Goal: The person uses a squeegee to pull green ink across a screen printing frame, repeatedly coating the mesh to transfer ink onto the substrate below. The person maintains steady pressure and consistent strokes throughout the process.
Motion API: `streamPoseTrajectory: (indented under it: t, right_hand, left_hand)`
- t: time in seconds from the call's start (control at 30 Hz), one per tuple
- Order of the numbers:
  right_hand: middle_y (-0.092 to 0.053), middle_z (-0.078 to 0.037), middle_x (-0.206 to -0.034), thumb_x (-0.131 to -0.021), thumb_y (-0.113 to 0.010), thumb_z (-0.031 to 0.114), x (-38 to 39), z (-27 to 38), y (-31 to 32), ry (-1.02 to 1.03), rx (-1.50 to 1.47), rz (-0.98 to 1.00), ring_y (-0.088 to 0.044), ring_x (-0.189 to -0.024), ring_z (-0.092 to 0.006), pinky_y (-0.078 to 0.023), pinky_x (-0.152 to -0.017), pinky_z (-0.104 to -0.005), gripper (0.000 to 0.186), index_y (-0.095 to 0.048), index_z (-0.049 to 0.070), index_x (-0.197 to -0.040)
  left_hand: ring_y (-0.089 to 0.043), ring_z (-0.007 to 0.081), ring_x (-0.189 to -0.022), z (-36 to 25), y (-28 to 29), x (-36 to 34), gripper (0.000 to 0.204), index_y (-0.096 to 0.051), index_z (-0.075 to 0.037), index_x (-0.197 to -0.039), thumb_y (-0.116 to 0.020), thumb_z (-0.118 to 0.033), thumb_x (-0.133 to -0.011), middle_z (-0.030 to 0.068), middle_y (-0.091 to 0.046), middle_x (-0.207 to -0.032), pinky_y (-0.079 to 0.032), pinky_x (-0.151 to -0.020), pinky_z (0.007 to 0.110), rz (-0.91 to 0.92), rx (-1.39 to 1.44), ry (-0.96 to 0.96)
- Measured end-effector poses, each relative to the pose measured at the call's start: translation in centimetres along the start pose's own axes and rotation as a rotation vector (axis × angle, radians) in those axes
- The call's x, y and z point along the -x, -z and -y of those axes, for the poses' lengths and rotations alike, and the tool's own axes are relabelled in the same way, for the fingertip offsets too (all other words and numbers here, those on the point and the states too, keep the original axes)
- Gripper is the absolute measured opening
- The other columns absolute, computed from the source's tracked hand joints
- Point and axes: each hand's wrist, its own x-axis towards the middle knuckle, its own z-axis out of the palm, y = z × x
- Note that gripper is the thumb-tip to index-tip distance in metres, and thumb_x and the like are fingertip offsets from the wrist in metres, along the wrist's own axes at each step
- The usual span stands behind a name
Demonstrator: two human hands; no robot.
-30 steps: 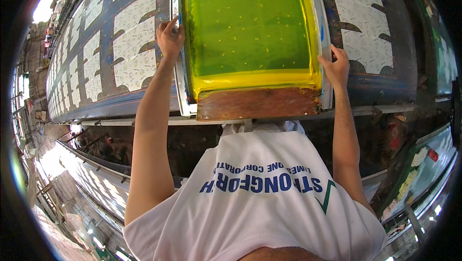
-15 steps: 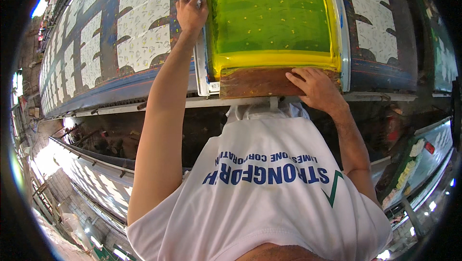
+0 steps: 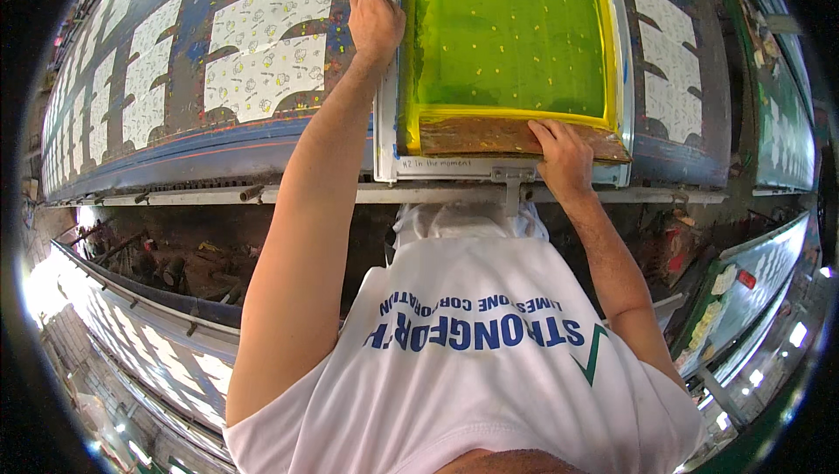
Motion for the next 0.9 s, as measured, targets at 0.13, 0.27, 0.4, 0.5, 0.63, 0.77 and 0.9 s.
streamPoseTrajectory:
  t: [0.13, 0.27, 0.4, 0.5, 0.63, 0.77, 0.9]
  right_hand:
    - [-0.07, -0.008, -0.121, -0.073, -0.081, 0.001, -6.4, -1.4, -0.6, -0.06, 0.06, 0.001, -0.068, -0.114, -0.031, -0.06, -0.091, -0.0445, 0.057, -0.072, 0.012, -0.129]
    - [-0.074, -0.013, -0.109, -0.081, -0.079, 0.006, -16.5, -4.7, -0.8, -0.064, 0.114, -0.015, -0.073, -0.103, -0.0358, -0.061, -0.088, -0.0489, 0.043, -0.074, 0.012, -0.123]
    - [-0.076, -0.015, -0.109, -0.083, -0.077, 0.003, -26.3, -8.1, -0.3, -0.021, 0.15, -0.046, -0.074, -0.102, -0.0381, -0.062, -0.088, -0.0493, 0.038, -0.076, 0.011, -0.12]
    - [-0.078, -0.018, -0.102, -0.086, -0.074, 0.005, -32.8, -10.4, 0.1, -0.045, 0.115, -0.019, -0.076, -0.098, -0.0398, -0.062, -0.086, -0.0516, 0.032, -0.078, 0.011, -0.117]
    - [-0.078, -0.02, -0.1, -0.086, -0.073, 0.006, -40.3, -13.3, 0.0, 0.008, 0.166, -0.041, -0.077, -0.096, -0.0403, -0.063, -0.086, -0.0532, 0.028, -0.078, 0.009, -0.114]
    - [-0.078, -0.021, -0.101, -0.088, -0.073, 0.011, -45.5, -15.6, -0.3, 0.086, 0.128, -0.106, -0.077, -0.096, -0.04, -0.063, -0.085, -0.0539, 0.02, -0.078, 0.006, -0.107]
    - [-0.076, -0.027, -0.106, -0.078, -0.072, 0.019, -49.6, -17.6, 1.5, 0.099, 0.112, 0.083, -0.075, -0.1, -0.0428, -0.06, -0.083, -0.0529, 0.033, -0.08, -0.001, -0.103]
  left_hand:
    - [-0.058, 0.0423, -0.123, -0.7, 0.6, 0.0, 0.057, -0.05, -0.005, -0.143, -0.062, -0.006, -0.088, 0.0198, -0.066, -0.13, -0.051, -0.104, 0.052, 0.075, 0.001, 0.109]
    - [-0.059, 0.042, -0.123, -1.1, 0.7, 0.0, 0.054, -0.051, -0.005, -0.143, -0.06, -0.005, -0.09, 0.0194, -0.066, -0.133, -0.05, -0.104, 0.051, 0.064, -0.043, 0.106]
    - [-0.06, 0.0421, -0.121, -1.3, 0.5, -0.1, 0.039, -0.055, -0.006, -0.141, -0.054, -0.009, -0.102, 0.0191, -0.067, -0.131, -0.048, -0.105, 0.051, 0.05, -0.051, 0.122]
    - [-0.061, 0.041, -0.12, -1.3, 0.4, -0.1, 0.04, -0.054, -0.006, -0.142, -0.055, -0.008, -0.102, 0.018, -0.067, -0.13, -0.049, -0.105, 0.051, 0.054, -0.093, 0.099]
    - [-0.062, 0.0393, -0.117, -1.5, 0.6, -0.2, 0.037, -0.06, -0.011, -0.139, -0.056, -0.009, -0.102, 0.0162, -0.067, -0.123, -0.051, -0.101, 0.051, 0.04, -0.16, 0.017]
    - [-0.062, 0.0347, -0.113, -1.8, 1.0, 0.0, 0.037, -0.071, -0.016, -0.125, -0.06, 0.001, -0.093, 0.0108, -0.067, -0.116, -0.055, -0.096, 0.047, 0.123, -0.204, 0.027]
    - [-0.063, 0.0342, -0.112, -2.1, 1.0, -0.2, 0.036, -0.074, -0.015, -0.118, -0.061, 0.003, -0.09, 0.0093, -0.068, -0.115, -0.055, -0.095, 0.046, 0.084, -0.224, -0.02]
